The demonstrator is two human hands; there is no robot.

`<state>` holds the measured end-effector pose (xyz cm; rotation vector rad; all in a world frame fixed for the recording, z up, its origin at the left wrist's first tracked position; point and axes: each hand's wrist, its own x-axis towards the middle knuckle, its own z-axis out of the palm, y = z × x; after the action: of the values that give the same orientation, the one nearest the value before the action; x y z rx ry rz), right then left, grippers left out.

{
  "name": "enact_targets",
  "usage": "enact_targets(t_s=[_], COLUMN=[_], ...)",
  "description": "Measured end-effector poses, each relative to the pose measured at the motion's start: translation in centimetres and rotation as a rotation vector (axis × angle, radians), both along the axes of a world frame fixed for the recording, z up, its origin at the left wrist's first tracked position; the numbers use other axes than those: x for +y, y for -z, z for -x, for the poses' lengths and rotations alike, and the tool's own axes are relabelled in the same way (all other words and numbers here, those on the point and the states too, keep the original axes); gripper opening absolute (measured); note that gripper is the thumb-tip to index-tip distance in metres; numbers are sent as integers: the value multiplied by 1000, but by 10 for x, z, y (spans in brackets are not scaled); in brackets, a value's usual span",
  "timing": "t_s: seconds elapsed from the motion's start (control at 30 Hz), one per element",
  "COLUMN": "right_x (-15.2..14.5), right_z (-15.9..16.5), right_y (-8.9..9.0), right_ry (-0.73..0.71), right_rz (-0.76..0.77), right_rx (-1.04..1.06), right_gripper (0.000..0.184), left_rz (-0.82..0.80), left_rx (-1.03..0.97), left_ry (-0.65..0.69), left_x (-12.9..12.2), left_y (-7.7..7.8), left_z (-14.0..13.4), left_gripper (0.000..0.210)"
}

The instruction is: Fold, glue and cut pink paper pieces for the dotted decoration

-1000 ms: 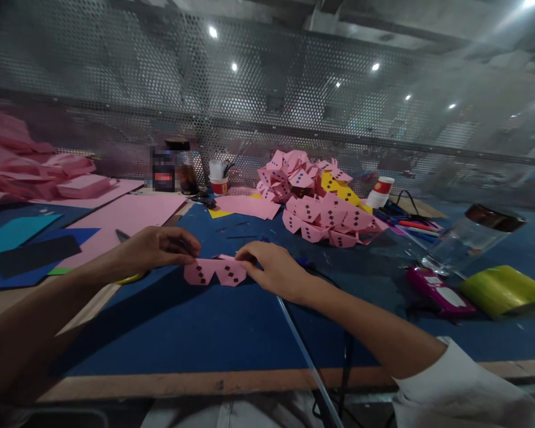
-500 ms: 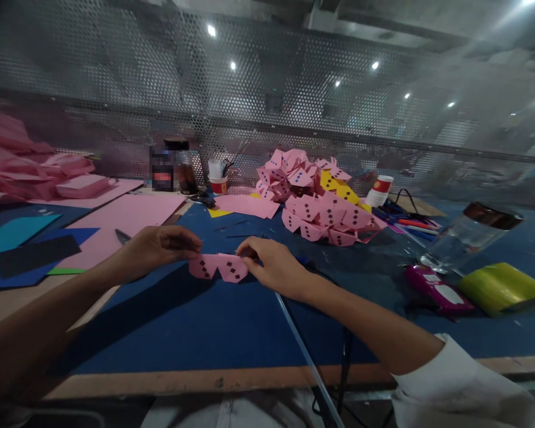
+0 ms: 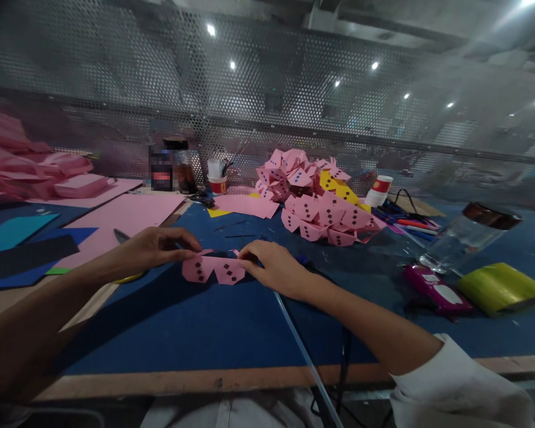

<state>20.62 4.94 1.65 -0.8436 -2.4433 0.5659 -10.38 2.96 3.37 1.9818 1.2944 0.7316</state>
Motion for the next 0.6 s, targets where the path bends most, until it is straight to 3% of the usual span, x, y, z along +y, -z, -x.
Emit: enact_targets(t_s=[0.2, 0.6], right_x=[0, 0], right_z=[-1, -4], right_y=[-2, -2], right_ry=[7, 8], right_rz=[25, 23], right_rx=[-21, -11], right_gripper=[21, 23], left_rz=[0, 1], left_rx=[94, 102], left_ry=[9, 16], left_x=[-1, 0], left_y=[-2, -3], left_z=[2, 2], left_gripper=[34, 35])
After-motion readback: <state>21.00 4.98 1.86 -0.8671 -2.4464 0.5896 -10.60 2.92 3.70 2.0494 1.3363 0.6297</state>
